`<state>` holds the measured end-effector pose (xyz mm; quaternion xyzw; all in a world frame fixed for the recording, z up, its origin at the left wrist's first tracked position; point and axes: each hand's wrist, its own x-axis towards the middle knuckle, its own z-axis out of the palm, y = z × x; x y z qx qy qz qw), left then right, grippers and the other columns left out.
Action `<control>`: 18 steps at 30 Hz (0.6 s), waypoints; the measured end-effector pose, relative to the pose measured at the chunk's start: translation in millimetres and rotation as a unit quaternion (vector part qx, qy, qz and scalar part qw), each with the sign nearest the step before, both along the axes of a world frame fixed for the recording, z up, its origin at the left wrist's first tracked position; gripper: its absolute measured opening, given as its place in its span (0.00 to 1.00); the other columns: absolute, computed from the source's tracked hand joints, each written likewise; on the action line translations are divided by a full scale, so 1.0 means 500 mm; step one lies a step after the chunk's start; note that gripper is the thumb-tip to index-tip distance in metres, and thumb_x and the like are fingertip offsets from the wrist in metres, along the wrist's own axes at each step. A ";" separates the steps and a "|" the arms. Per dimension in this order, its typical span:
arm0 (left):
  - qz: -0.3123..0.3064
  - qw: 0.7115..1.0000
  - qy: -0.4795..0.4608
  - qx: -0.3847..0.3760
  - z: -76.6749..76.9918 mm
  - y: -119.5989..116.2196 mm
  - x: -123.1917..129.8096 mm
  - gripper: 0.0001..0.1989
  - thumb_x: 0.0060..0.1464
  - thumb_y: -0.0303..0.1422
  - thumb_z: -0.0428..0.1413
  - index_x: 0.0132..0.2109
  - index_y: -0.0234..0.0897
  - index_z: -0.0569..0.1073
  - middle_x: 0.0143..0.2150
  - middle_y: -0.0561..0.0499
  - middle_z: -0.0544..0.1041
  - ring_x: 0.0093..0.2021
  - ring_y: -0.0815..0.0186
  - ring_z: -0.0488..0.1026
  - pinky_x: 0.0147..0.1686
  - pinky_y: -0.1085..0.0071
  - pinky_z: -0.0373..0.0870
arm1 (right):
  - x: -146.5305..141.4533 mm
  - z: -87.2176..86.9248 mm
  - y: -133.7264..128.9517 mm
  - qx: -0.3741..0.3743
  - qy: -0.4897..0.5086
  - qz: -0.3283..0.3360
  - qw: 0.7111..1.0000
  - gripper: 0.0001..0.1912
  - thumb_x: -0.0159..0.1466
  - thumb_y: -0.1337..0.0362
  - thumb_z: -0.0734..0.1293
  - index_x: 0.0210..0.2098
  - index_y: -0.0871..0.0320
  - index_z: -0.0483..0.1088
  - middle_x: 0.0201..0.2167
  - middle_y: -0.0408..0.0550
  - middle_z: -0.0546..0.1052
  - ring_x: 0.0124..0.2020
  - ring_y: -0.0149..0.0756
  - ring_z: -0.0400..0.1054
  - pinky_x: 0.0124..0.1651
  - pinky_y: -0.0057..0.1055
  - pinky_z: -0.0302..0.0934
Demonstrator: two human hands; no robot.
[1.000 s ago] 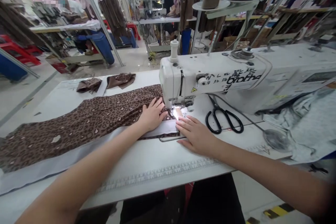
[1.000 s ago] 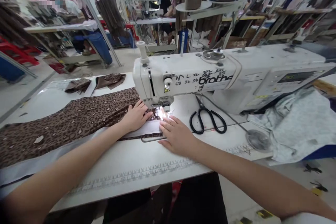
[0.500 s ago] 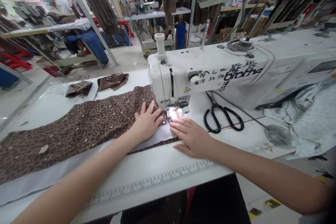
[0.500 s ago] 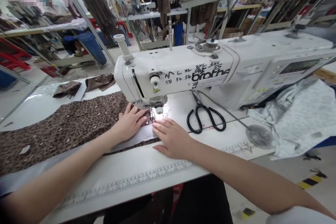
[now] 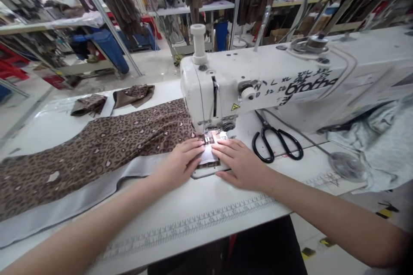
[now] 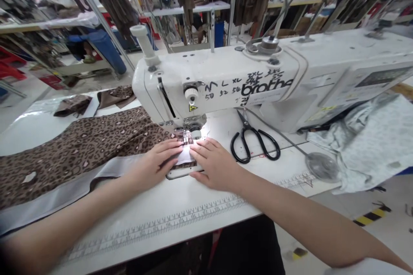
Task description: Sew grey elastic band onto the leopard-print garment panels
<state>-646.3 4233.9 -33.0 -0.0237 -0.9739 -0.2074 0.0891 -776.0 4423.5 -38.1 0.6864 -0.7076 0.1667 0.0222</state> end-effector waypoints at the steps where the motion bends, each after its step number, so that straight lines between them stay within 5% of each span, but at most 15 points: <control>1: 0.002 1.000 -0.015 -0.001 -0.001 0.003 0.005 0.17 0.60 0.33 0.44 0.53 0.38 0.67 0.56 0.47 0.66 0.59 0.61 0.58 0.58 0.58 0.57 | -0.001 0.000 -0.001 0.003 0.000 -0.002 1.000 0.28 0.64 0.53 0.57 0.58 0.65 0.58 0.56 0.55 0.65 0.59 0.47 0.52 0.60 0.46 0.47; 18: 0.022 0.998 -0.042 -0.036 -0.006 -0.011 -0.018 0.19 0.61 0.34 0.41 0.56 0.39 0.64 0.60 0.48 0.63 0.62 0.60 0.53 0.58 0.56 0.54 | -0.012 0.005 -0.019 0.036 0.002 -0.029 0.999 0.29 0.64 0.53 0.57 0.59 0.63 0.55 0.58 0.54 0.62 0.58 0.47 0.53 0.59 0.48 0.46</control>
